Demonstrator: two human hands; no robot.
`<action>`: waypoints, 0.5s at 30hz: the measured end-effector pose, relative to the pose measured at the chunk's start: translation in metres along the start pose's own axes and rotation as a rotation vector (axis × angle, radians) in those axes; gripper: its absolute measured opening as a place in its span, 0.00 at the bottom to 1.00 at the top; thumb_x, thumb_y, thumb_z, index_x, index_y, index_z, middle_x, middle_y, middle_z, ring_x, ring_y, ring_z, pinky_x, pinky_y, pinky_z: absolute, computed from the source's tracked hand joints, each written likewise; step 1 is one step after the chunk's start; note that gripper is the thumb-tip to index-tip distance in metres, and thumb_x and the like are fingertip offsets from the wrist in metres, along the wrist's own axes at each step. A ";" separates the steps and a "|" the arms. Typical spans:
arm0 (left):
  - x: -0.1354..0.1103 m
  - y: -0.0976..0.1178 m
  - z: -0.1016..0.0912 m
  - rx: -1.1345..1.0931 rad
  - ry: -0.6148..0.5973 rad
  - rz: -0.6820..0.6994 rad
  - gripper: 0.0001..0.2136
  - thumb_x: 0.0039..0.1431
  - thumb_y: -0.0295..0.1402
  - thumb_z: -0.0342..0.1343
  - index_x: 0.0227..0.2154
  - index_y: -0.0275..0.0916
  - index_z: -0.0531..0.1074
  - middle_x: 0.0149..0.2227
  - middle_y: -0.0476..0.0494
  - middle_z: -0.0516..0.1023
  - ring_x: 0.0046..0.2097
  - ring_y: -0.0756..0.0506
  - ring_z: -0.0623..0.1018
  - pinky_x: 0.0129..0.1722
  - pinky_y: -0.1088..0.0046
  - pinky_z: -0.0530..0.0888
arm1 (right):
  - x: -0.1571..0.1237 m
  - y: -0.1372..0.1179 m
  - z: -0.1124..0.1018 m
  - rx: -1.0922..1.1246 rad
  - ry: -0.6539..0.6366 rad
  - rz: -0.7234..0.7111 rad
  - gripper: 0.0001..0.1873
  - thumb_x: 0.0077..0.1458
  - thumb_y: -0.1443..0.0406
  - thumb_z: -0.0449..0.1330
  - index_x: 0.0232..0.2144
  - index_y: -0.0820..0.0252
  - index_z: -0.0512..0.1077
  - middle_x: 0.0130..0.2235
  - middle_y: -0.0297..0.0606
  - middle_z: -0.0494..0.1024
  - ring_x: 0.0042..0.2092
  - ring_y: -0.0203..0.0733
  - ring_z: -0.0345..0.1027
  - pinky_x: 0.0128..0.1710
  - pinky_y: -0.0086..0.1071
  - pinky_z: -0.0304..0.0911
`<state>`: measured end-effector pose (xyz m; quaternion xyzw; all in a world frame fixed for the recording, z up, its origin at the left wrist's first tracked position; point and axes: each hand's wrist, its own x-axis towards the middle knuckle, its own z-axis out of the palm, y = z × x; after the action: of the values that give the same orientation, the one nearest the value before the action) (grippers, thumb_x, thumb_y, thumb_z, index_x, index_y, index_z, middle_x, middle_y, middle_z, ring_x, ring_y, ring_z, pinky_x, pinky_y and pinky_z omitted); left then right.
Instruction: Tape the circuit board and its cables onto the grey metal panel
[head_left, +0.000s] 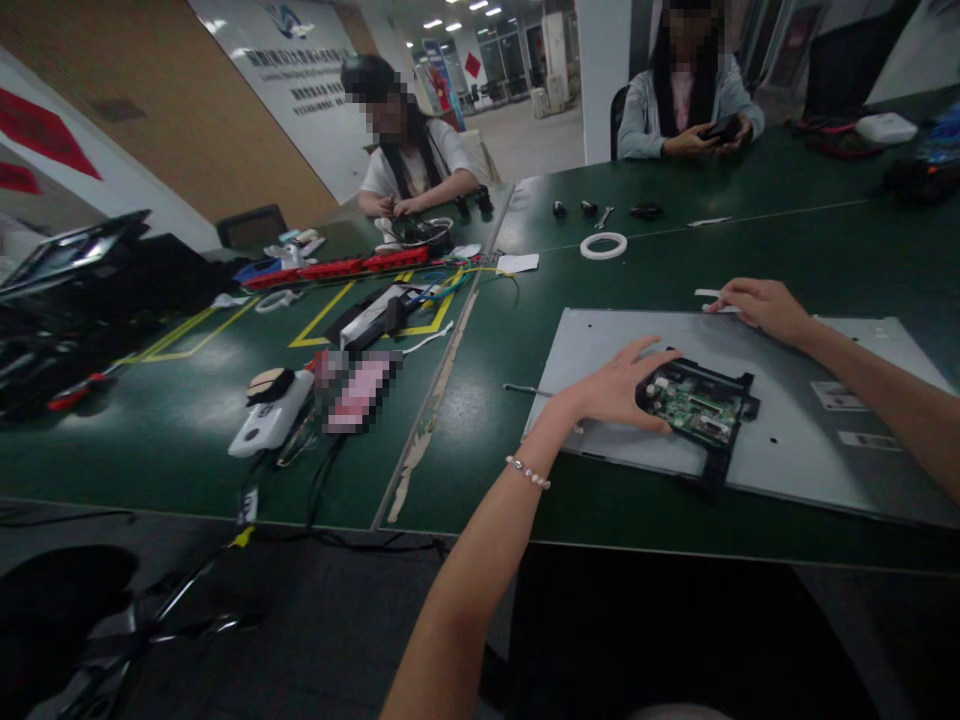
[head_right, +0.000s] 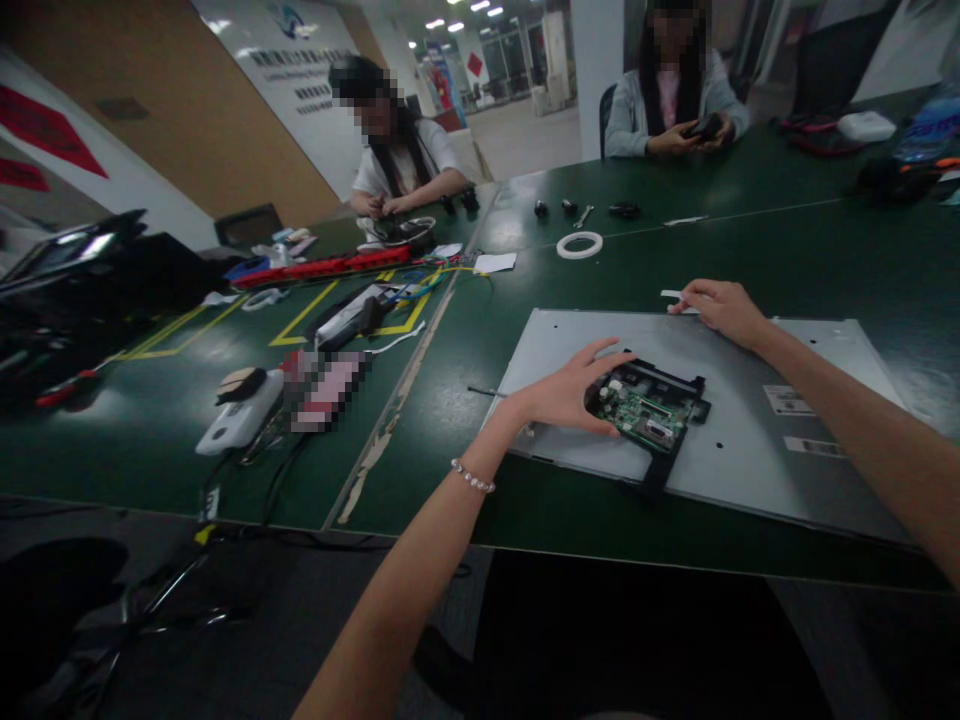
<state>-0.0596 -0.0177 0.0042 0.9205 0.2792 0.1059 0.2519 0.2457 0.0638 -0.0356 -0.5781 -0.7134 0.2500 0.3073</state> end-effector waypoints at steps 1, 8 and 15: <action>0.001 0.000 0.001 0.024 -0.018 0.003 0.44 0.46 0.47 0.63 0.65 0.47 0.50 0.69 0.39 0.45 0.69 0.36 0.48 0.64 0.51 0.56 | 0.003 -0.004 0.004 0.029 -0.014 -0.001 0.17 0.62 0.57 0.51 0.38 0.64 0.73 0.21 0.36 0.66 0.23 0.32 0.52 0.28 0.31 0.48; 0.002 -0.002 0.001 0.064 -0.052 0.036 0.42 0.45 0.48 0.63 0.63 0.47 0.53 0.68 0.42 0.49 0.69 0.36 0.49 0.65 0.51 0.53 | 0.014 -0.014 0.018 0.113 -0.026 0.006 0.20 0.57 0.51 0.53 0.34 0.62 0.73 0.21 0.35 0.66 0.22 0.33 0.52 0.27 0.31 0.49; 0.001 0.002 0.001 -0.009 0.026 0.039 0.44 0.42 0.50 0.64 0.61 0.42 0.56 0.62 0.35 0.58 0.64 0.35 0.58 0.63 0.55 0.59 | 0.014 -0.016 0.018 0.113 -0.015 -0.011 0.23 0.56 0.48 0.53 0.34 0.62 0.73 0.20 0.35 0.66 0.22 0.32 0.52 0.25 0.30 0.49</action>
<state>-0.0575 -0.0187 0.0042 0.9232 0.2639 0.1241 0.2502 0.2198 0.0743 -0.0345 -0.5539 -0.7035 0.2928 0.3354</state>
